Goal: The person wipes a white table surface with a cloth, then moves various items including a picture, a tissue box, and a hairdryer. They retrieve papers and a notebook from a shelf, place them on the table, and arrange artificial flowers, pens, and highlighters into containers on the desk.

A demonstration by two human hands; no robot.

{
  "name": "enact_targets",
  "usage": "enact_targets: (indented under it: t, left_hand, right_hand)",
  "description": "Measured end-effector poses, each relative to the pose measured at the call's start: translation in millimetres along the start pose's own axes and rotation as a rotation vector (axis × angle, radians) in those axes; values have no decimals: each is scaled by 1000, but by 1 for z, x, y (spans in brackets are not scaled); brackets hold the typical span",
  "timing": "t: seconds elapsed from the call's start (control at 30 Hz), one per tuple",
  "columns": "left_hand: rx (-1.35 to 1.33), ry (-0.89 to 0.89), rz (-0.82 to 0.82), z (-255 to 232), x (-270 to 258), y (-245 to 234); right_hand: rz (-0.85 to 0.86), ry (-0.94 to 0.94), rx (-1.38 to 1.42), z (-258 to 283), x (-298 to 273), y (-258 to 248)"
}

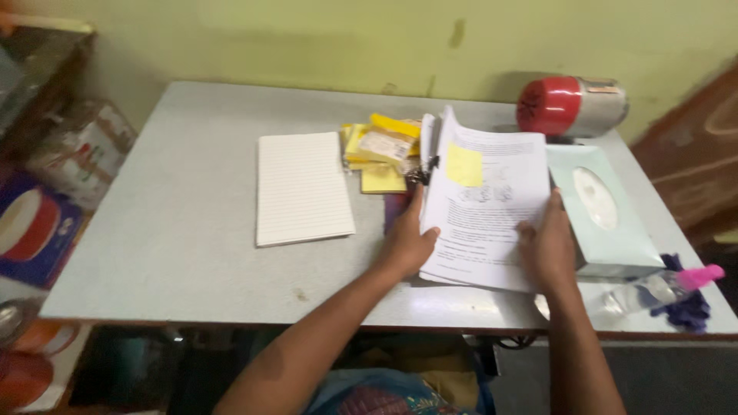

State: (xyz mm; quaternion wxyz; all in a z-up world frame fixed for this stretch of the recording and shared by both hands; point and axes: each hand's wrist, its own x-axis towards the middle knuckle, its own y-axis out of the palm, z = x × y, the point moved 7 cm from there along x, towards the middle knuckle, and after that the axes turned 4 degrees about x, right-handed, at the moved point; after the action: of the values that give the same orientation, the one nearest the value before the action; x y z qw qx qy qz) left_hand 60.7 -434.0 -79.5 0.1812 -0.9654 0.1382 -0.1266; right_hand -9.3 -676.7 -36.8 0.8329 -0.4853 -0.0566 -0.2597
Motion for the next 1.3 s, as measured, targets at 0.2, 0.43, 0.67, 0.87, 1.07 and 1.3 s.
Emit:
enact_targets:
  t: [0.2, 0.43, 0.67, 0.87, 1.07, 1.3]
  left_hand:
    - [186, -167, 152, -5, 9, -6]
    - [630, -185, 287, -26, -1, 0]
    - [667, -100, 287, -14, -3, 12]
    - [689, 1, 66, -17, -6, -32]
    - [785, 76, -259, -24, -22, -128]
    - [940, -67, -420, -27, -62, -230]
  right_hand:
    - [78, -108, -165, -13, 5, 23]
    - [172, -116, -198, -11, 24, 29]
    - [98, -144, -380, 7, 11, 29]
    - [54, -398, -363, 81, -3, 30]
    - [78, -559, -258, 168, -4, 42]
    - [74, -743, -152, 259, -12, 70]
